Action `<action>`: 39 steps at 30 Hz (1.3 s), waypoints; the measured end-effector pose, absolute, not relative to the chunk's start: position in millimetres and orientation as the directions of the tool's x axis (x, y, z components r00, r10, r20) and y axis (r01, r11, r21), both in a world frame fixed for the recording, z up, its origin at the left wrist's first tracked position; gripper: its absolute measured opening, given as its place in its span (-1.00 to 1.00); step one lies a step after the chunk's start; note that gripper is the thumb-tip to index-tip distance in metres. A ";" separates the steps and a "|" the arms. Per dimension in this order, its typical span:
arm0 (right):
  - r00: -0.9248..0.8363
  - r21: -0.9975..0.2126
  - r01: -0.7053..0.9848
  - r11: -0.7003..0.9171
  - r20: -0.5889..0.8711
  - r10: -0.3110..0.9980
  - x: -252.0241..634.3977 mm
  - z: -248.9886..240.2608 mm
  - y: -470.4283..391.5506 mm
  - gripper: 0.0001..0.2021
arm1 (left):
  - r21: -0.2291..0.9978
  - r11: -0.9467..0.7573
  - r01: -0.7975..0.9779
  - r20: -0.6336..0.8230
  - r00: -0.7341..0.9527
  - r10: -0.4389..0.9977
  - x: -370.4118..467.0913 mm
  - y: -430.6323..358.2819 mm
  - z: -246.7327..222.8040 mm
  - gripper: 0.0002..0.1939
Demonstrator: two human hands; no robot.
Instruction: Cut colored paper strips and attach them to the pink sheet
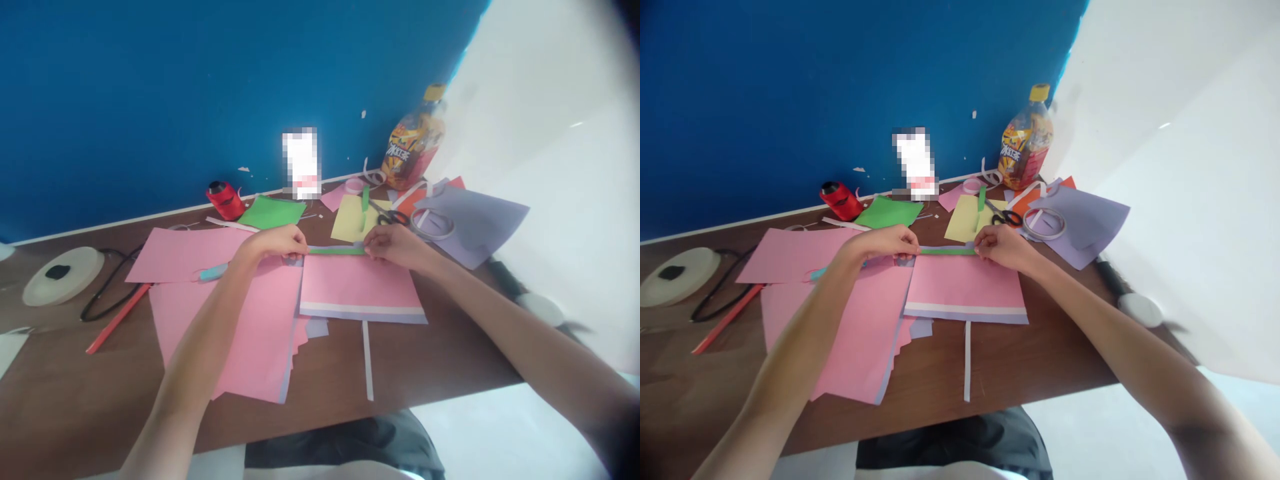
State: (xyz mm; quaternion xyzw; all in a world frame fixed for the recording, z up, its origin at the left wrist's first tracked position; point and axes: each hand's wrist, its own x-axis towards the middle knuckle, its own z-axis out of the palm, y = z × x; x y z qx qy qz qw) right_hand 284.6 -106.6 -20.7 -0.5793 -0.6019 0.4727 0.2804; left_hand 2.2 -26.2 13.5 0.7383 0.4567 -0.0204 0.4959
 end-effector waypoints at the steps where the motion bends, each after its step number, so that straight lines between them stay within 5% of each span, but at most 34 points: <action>1: -0.173 -0.892 0.437 -0.111 -0.205 0.963 285.2 -22.0 -106.1 -0.88 | 0.717 -0.083 0.692 -0.488 0.584 0.649 2.0 -26.1 12.9 -0.85; 39: -0.158 -0.769 0.639 -0.006 -0.139 0.978 279.2 -16.3 -110.7 -0.97 | 0.461 -0.164 0.872 -0.543 0.423 0.726 15.2 -35.5 18.3 -0.85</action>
